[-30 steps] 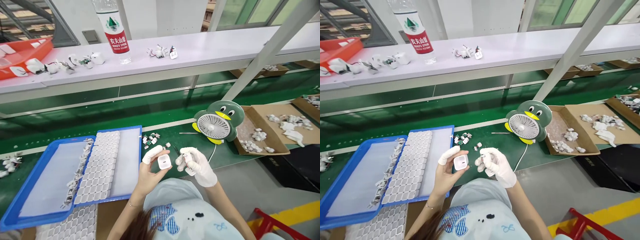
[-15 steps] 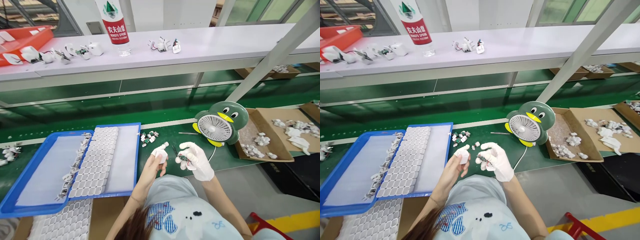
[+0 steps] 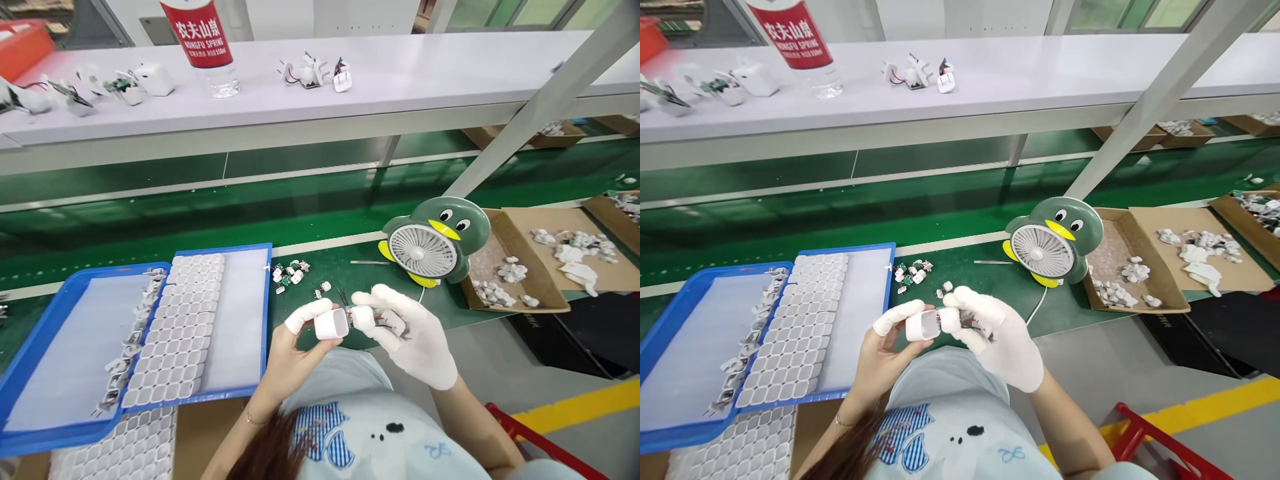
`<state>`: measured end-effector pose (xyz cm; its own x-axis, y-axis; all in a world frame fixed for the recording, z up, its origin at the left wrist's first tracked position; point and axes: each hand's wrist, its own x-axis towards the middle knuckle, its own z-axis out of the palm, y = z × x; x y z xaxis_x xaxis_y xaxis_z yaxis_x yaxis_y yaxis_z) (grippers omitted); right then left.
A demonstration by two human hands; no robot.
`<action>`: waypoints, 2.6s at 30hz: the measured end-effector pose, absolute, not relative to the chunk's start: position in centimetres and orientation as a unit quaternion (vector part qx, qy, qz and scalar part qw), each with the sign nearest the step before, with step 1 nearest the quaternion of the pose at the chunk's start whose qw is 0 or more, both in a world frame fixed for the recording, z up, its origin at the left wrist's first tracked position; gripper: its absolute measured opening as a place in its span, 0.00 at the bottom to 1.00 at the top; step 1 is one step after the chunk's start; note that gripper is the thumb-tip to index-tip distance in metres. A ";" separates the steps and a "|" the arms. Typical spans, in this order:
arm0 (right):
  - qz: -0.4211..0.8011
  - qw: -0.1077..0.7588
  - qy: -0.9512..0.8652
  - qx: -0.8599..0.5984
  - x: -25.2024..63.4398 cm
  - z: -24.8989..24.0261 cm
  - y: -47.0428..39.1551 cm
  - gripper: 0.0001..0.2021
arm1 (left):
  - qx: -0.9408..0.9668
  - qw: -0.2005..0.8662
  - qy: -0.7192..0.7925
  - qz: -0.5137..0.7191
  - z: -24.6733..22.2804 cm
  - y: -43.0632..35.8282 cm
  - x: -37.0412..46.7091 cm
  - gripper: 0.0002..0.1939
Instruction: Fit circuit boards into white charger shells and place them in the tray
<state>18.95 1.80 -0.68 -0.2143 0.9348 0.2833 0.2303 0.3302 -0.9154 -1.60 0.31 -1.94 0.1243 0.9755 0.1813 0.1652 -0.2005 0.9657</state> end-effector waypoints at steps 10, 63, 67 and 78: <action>0.208 0.265 -0.869 -0.363 18.5 1.5 2.3 0.21 | 0.718 0.262 0.476 0.435 -1.6 -0.2 -2.5 0.25; 0.323 0.279 -0.813 -0.395 12.9 -6.2 1.7 0.18 | 0.179 0.691 0.477 0.513 -5.9 1.1 -1.6 0.18; 0.341 0.272 -0.816 -0.379 13.1 -6.4 1.7 0.16 | 0.189 0.613 0.525 0.559 -7.3 0.1 -2.6 0.20; 0.451 0.192 -0.764 -0.420 16.4 -12.4 0.4 0.23 | 0.040 0.111 0.766 0.632 -10.9 -9.0 -20.7 0.21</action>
